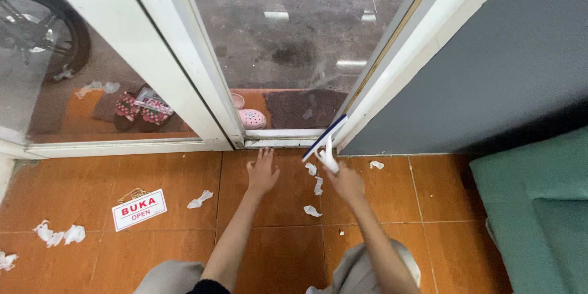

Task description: The person cleans a glass door using a squeegee. They spray water onto the glass and then wipe it down with the tool from top to bottom.

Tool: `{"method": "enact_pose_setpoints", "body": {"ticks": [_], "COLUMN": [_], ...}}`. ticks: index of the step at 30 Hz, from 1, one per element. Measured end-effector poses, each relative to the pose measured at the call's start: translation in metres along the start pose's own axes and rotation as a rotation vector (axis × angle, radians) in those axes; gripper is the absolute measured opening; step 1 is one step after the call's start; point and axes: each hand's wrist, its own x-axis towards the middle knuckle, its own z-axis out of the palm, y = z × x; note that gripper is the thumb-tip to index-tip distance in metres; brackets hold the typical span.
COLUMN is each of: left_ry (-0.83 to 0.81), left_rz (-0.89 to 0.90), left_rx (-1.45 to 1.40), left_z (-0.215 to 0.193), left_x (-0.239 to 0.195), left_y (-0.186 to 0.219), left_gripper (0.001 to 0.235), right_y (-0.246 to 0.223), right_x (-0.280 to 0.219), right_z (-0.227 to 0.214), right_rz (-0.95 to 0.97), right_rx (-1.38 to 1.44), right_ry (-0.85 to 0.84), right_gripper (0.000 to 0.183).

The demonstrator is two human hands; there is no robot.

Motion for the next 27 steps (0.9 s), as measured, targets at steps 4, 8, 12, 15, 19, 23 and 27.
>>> {"method": "enact_pose_setpoints", "body": {"ticks": [4, 8, 12, 15, 19, 23, 27], "left_ry": [0.182, 0.320, 0.587, 0.703, 0.764, 0.924, 1.005], "left_rz": [-0.196, -0.352, -0.262, -0.326, -0.396, -0.301, -0.322], "left_rx": [-0.495, -1.007, -1.260, -1.203, -1.200, -1.316, -1.284], "left_z": [-0.036, -0.079, -0.107, -0.136, -0.173, -0.185, -0.202], "left_x": [-0.039, -0.069, -0.088, -0.105, -0.133, -0.149, -0.165], "left_y": [0.010, -0.005, -0.043, -0.072, -0.097, -0.131, -0.149], "left_gripper": [0.049, 0.037, 0.035, 0.035, 0.034, 0.032, 0.030], "right_y": [-0.051, -0.101, -0.147, -0.184, -0.224, -0.267, -0.308], "right_x": [-0.064, -0.098, -0.099, -0.088, -0.086, -0.098, -0.123], "right_z": [-0.010, -0.001, 0.016, 0.029, 0.036, 0.045, 0.033], "right_rz": [-0.134, -0.264, -0.056, -0.108, -0.334, -0.337, -0.291], "right_rx": [0.389, 0.768, 0.993, 1.064, 1.099, 1.105, 0.953], "right_ry": [0.133, 0.192, -0.086, -0.135, -0.167, -0.230, -0.290], "right_gripper": [0.043, 0.039, 0.032, 0.032, 0.033, 0.035, 0.041]}}
